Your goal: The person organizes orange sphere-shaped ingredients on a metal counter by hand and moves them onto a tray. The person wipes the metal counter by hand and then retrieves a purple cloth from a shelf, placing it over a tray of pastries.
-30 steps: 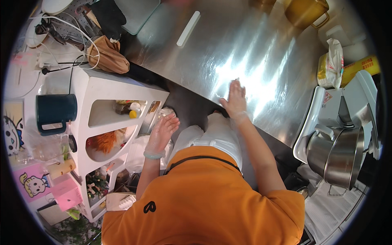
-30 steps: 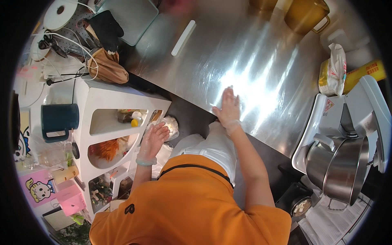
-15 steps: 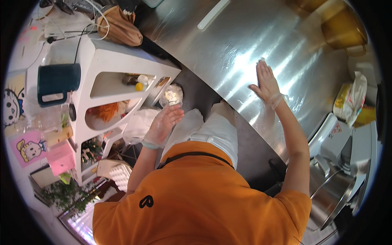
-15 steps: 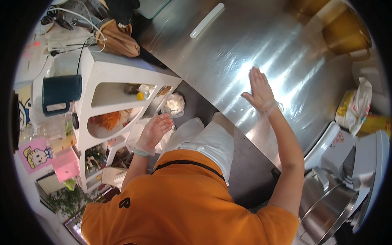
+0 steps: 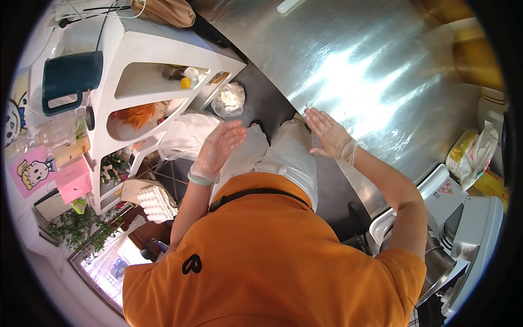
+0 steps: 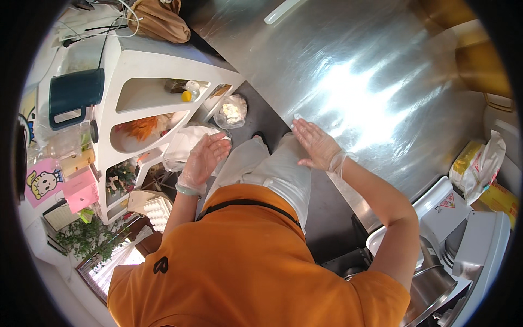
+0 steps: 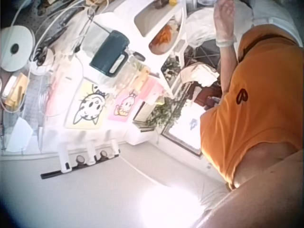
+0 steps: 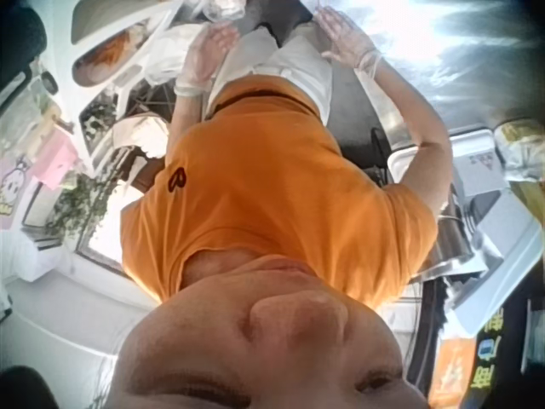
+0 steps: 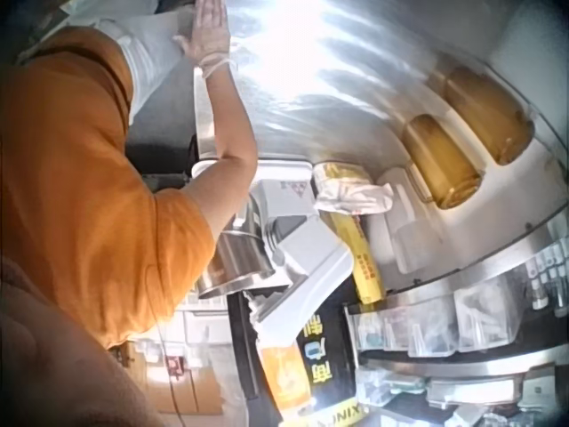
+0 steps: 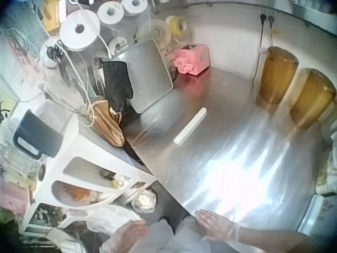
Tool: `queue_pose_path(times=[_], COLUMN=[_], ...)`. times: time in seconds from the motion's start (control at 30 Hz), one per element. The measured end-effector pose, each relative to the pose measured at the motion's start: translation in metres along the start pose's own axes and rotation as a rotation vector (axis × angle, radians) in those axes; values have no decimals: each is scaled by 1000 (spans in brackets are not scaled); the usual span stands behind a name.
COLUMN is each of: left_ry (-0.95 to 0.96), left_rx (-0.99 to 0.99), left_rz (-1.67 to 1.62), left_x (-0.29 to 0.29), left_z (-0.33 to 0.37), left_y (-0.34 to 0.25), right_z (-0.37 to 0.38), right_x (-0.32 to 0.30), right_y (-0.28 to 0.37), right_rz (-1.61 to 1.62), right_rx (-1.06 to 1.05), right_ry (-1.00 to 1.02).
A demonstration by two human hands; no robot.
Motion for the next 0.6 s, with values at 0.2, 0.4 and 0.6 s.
queue_pose_path(times=[0.2,0.4,0.6], left_ry=[44,31,9], left_rx=[53,53,25], left_rz=[40,5,43], left_x=[11,4,9], left_z=[3,-1,-1], left_y=[-6,-5,-4], right_z=[-19,-50,6], right_x=[16,-10,-56], right_y=[24,-47,-106], right_rz=[-81,26,-140], right_rx=[-33,325,394], right_ry=[105,-193,-278])
Point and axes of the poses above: each hand's wrist, its own z-axis towards the middle knuckle, its own x-axis out of the palm, y = z × x, the point moved 5 cm from there along z, towards the middle knuckle, and after that the axes turned 5 degrees about -x, right-handed, at the moved point
